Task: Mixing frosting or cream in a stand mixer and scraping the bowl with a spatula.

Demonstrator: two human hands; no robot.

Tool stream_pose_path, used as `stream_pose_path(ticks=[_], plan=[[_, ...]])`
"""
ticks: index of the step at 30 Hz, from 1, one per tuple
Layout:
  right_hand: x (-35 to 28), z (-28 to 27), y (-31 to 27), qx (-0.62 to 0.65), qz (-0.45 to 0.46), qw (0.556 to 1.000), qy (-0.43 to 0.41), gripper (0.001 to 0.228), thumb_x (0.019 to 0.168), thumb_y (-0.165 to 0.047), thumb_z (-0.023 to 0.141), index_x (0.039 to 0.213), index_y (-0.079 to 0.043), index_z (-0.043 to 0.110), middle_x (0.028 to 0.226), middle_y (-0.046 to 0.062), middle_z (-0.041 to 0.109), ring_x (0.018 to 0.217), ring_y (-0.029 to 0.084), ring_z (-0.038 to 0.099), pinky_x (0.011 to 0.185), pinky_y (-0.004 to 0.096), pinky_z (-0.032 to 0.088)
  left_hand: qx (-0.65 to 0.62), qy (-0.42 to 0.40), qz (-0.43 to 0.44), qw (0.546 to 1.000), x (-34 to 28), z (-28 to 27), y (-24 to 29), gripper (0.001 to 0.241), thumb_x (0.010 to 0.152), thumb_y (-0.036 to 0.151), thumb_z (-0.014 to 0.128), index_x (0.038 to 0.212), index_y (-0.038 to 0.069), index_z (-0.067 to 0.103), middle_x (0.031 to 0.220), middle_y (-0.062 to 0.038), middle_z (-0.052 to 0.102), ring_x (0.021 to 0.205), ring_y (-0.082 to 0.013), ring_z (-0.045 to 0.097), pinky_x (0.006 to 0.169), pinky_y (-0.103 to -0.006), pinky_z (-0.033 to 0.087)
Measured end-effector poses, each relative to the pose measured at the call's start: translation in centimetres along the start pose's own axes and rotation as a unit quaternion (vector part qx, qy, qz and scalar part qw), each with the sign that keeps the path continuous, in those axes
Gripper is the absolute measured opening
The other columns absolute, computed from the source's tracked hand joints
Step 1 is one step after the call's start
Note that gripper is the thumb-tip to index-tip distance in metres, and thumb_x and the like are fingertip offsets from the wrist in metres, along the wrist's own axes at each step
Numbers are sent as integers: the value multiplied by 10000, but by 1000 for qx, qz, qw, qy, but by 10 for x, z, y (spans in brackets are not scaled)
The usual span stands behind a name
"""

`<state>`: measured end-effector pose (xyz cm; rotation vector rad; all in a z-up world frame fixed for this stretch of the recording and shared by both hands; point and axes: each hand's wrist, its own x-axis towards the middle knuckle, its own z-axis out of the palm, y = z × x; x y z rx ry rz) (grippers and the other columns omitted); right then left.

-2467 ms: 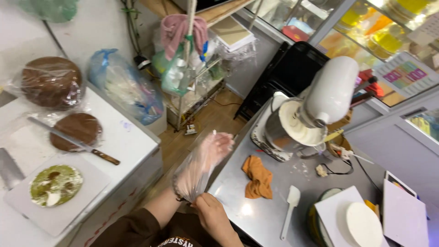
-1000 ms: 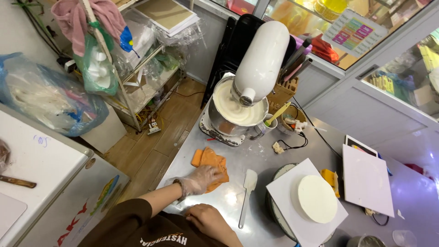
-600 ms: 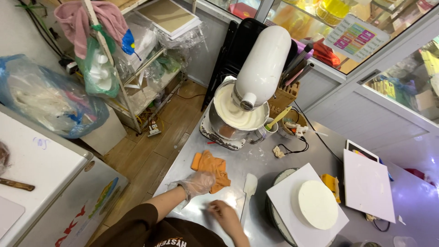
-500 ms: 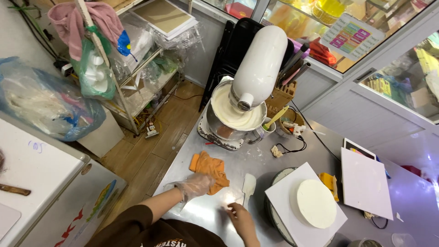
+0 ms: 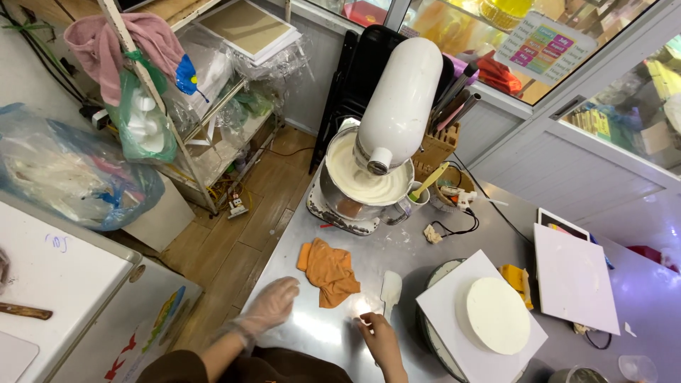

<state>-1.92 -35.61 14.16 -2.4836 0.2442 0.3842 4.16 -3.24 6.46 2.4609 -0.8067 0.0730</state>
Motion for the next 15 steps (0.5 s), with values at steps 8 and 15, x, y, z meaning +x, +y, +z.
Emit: stream_pose_path(ticks=[8, 15], plan=[[19, -4, 41, -79, 196, 978, 0, 556, 768, -528, 822, 1084, -98, 668, 1062, 75, 750, 937, 198, 752, 819, 317, 606, 2, -47, -48, 998, -49, -5, -11, 361, 979, 218, 442, 1251, 85, 639, 1508, -130, 482, 1467, -324, 328, 1205, -451, 262], [9, 24, 103, -99, 298, 948, -49, 323, 847, -412, 814, 913, -107, 731, 759, 10, 773, 678, 133, 738, 679, 259, 568, -16, 9, 25, 1000, -39, -17, -3, 345, 898, 174, 536, 1224, 113, 631, 1502, -108, 478, 1465, -300, 332, 1190, -425, 297]])
